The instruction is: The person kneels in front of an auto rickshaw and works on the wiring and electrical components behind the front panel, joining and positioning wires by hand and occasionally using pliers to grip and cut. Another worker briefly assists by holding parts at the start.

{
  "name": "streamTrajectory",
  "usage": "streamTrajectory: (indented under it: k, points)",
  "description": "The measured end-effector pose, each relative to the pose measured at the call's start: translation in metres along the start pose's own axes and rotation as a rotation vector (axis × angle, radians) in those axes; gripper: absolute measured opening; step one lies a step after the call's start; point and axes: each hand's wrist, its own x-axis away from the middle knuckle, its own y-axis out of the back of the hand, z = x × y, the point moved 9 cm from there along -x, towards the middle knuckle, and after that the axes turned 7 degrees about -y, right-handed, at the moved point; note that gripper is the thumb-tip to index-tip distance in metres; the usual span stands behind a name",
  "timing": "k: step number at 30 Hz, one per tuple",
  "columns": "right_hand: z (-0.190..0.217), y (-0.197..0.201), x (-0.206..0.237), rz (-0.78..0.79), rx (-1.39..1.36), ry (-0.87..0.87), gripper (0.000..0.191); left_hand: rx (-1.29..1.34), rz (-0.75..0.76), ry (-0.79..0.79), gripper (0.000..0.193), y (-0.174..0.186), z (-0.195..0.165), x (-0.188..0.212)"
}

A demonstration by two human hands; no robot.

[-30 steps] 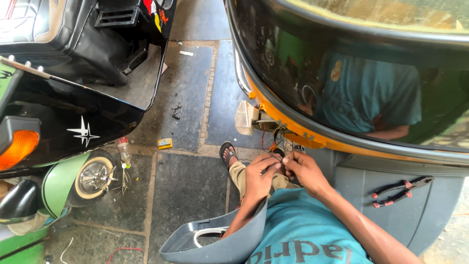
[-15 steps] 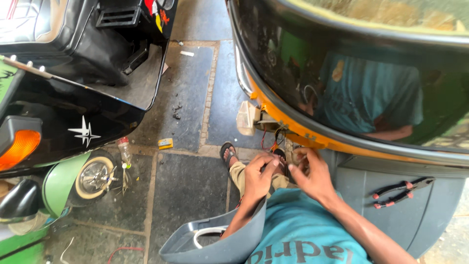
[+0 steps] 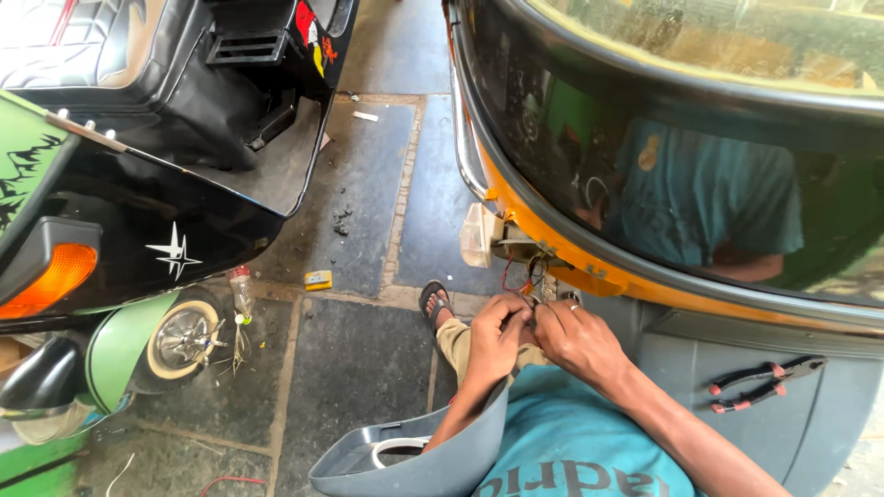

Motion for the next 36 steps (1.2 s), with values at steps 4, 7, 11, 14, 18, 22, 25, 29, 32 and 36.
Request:
streamTrajectory:
  k: [4,7,11,14,18,22,25,29,32,36]
  points:
    - [-0.009,-0.004,0.001,0.018,0.000,-0.033,0.016,-0.040,0.060,-0.167,0.011,-0.001,-0.026,-0.006]
    - [-0.017,-0.010,0.008,0.009,-0.034,-0.079,0.011,-0.123,0.067,-0.244,0.012,-0.003,-0.038,-0.006]
    - [-0.044,-0.039,0.020,0.025,-0.219,-0.313,0.011,-0.204,0.047,-0.319,0.015,-0.006,-0.046,-0.006]
    - [-0.079,-0.112,0.056,0.384,-1.129,-1.010,0.010,-0.155,0.021,-0.349,0.016,-0.006,-0.048,-0.006]
    - [-0.075,-0.126,0.072,0.491,-1.552,-1.311,0.014,-0.157,0.001,-0.351,0.014,-0.004,-0.049,-0.008]
    - [-0.076,-0.070,0.043,0.347,-1.164,-1.065,0.022,-0.089,0.015,-0.282,0.009,-0.003,-0.047,-0.012]
    - [-0.050,0.007,0.003,0.022,-0.551,-0.473,0.031,-0.067,0.018,-0.166,0.007,-0.002,-0.040,-0.014]
    - [-0.020,0.032,0.000,-0.163,-0.231,-0.081,0.021,-0.101,0.032,-0.197,0.007,-0.003,-0.043,-0.013]
    - [-0.033,0.003,0.007,-0.149,-0.179,-0.079,0.015,-0.051,0.039,-0.256,0.008,-0.004,-0.047,-0.014]
    - [-0.082,-0.098,0.040,0.306,-1.063,-0.783,0.016,-0.076,0.064,-0.275,0.007,-0.006,-0.045,-0.014]
